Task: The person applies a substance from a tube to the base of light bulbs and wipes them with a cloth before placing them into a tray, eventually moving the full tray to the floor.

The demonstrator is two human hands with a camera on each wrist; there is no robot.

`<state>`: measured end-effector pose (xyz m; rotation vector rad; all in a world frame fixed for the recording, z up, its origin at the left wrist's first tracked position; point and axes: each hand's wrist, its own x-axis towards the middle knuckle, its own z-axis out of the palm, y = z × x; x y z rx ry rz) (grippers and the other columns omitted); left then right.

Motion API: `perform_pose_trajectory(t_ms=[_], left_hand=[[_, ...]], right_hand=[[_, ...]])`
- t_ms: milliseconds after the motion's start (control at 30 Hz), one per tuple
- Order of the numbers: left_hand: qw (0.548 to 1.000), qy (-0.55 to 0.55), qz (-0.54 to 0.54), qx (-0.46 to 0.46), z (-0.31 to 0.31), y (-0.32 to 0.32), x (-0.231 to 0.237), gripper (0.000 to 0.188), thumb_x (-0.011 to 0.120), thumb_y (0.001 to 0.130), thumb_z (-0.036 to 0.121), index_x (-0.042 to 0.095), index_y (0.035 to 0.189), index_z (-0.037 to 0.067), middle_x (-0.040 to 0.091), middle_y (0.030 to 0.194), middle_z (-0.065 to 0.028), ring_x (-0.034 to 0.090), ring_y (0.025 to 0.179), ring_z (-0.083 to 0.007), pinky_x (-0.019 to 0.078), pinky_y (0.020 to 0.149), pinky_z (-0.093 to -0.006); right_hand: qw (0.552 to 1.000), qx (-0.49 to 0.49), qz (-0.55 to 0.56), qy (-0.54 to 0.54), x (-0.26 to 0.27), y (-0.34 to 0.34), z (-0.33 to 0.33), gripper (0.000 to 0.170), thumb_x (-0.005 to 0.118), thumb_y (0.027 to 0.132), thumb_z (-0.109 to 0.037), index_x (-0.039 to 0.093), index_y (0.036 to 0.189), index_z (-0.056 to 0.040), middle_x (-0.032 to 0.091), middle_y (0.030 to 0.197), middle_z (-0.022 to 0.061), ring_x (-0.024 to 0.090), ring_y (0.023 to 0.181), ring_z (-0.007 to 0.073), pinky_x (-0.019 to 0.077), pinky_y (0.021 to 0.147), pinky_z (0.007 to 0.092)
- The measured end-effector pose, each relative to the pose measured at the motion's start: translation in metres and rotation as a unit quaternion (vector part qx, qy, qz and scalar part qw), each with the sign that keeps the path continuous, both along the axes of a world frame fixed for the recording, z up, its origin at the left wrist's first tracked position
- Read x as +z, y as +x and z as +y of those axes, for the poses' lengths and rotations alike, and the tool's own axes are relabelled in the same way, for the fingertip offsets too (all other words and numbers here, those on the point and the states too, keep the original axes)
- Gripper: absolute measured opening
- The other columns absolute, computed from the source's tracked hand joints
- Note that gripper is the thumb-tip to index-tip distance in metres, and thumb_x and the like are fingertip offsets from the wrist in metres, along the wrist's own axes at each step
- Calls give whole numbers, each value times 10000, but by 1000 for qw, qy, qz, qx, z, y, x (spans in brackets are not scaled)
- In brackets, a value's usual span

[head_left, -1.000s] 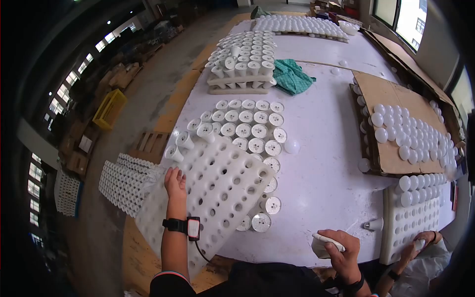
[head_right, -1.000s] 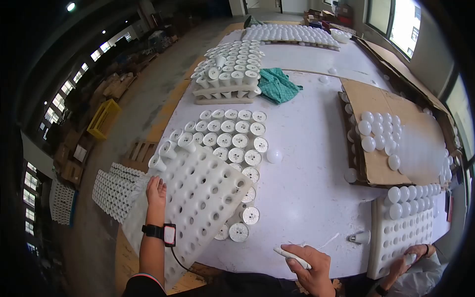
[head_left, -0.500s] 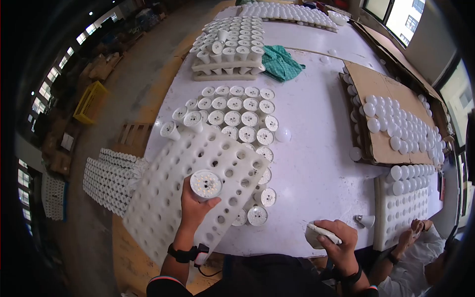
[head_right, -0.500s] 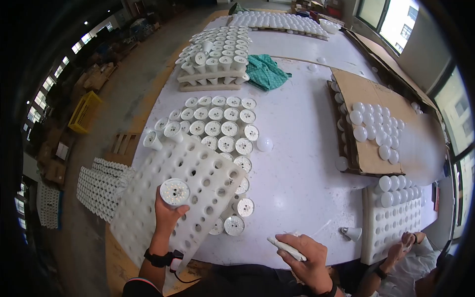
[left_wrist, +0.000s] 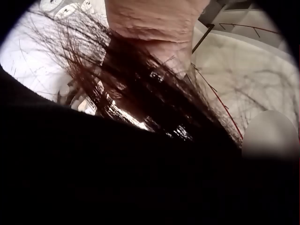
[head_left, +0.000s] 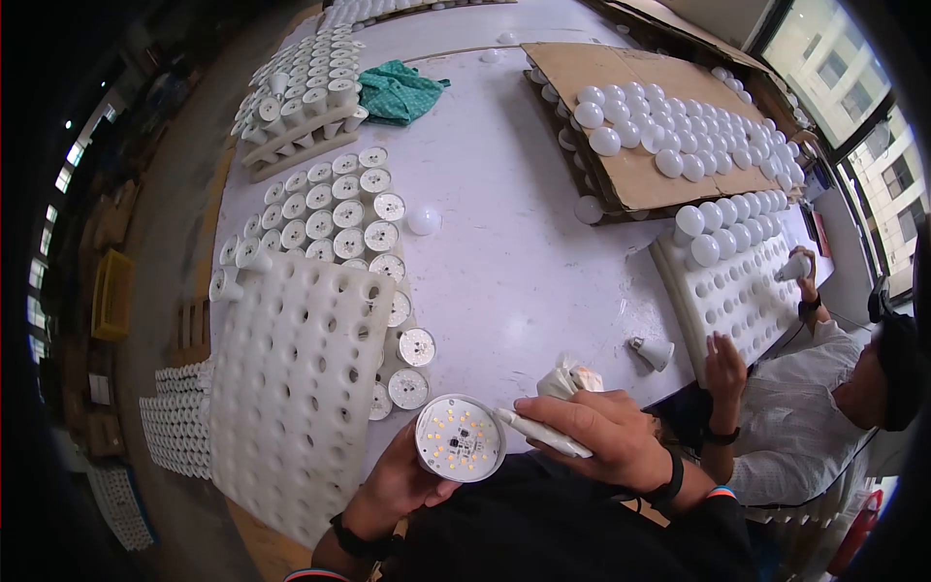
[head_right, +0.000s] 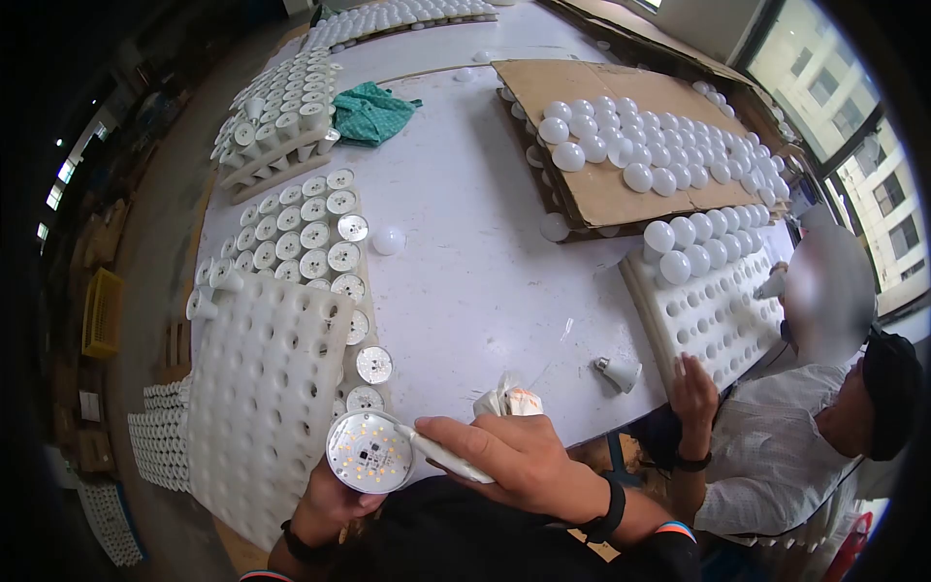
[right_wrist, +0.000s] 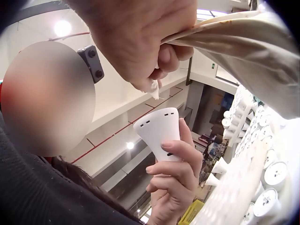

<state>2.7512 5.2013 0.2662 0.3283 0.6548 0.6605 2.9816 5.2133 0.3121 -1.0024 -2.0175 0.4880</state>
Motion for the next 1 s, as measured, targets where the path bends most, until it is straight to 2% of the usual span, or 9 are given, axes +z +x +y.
perform_pose_trajectory(t_ms=[100, 200, 433, 500, 567, 767, 900, 967, 1000], left_hand=[[999, -20, 5, -28, -2, 9, 4, 510, 328, 893, 463, 439, 1123, 22, 544, 693, -83, 436, 390, -119, 311, 289, -190], [998, -39, 10, -50, 0, 16, 8, 486, 311, 904, 445, 478, 1062, 16, 536, 644, -77, 428, 357, -129, 317, 279, -200], [998, -6, 21, -56, 1, 27, 19, 489, 288, 912, 433, 497, 1026, 6, 543, 653, -88, 430, 341, -136, 315, 254, -212], [995, -27, 59, -75, 3, 27, 20, 497, 288, 909, 439, 496, 1028, 3, 550, 667, -90, 436, 342, -133, 320, 254, -208], [996, -33, 49, -73, 4, 27, 18, 500, 289, 908, 442, 496, 1029, 3, 552, 672, -90, 436, 343, -131, 320, 255, -206], [997, -11, 35, -67, 6, 29, 18, 502, 306, 902, 449, 508, 1007, 2, 557, 676, -90, 442, 343, -125, 323, 254, -204], [997, 2, 24, -77, 6, 27, 12, 491, 322, 900, 444, 520, 966, 0, 558, 659, -94, 468, 350, -132, 337, 254, -211], [997, -6, 25, -77, 6, 27, 12, 486, 325, 900, 440, 521, 959, 0, 558, 655, -96, 477, 354, -137, 342, 256, -215], [997, -14, 27, -77, 5, 27, 11, 480, 328, 900, 436, 521, 953, 0, 557, 651, -98, 486, 359, -141, 347, 258, -220]], right_hand=[[999, 10, -25, 34, 2, 7, -3, 495, 688, 626, -73, 555, 1102, -45, 405, 541, 1, 460, 435, 119, 367, 391, 272], [998, 34, -51, 28, 0, 12, -7, 473, 704, 642, -72, 563, 1093, -43, 462, 561, 4, 483, 451, 131, 378, 415, 266], [995, 41, -78, 50, 0, 18, -8, 526, 702, 628, -90, 541, 1126, -40, 454, 582, -2, 475, 448, 119, 364, 405, 262], [995, 40, -77, 53, 0, 18, -8, 530, 702, 625, -92, 541, 1128, -42, 448, 580, -3, 470, 444, 117, 359, 399, 260], [994, 31, -88, 55, 2, 18, -8, 521, 622, 630, -78, 528, 1140, -35, 397, 561, 3, 473, 444, 115, 388, 400, 267], [993, 33, -98, 59, -1, 17, -6, 518, 616, 637, -86, 527, 1146, -46, 392, 560, 1, 469, 443, 111, 386, 400, 263], [993, 33, -86, 68, -3, 17, -4, 542, 692, 614, -86, 544, 1134, -50, 402, 558, -9, 445, 426, 106, 344, 383, 261], [990, 44, -121, 56, 3, 18, -4, 525, 603, 632, -118, 523, 1144, -34, 401, 575, -2, 467, 444, 104, 385, 410, 253], [990, 44, -121, 56, 2, 17, -4, 525, 603, 632, -118, 523, 1144, -34, 401, 575, -2, 467, 444, 104, 385, 410, 253]])
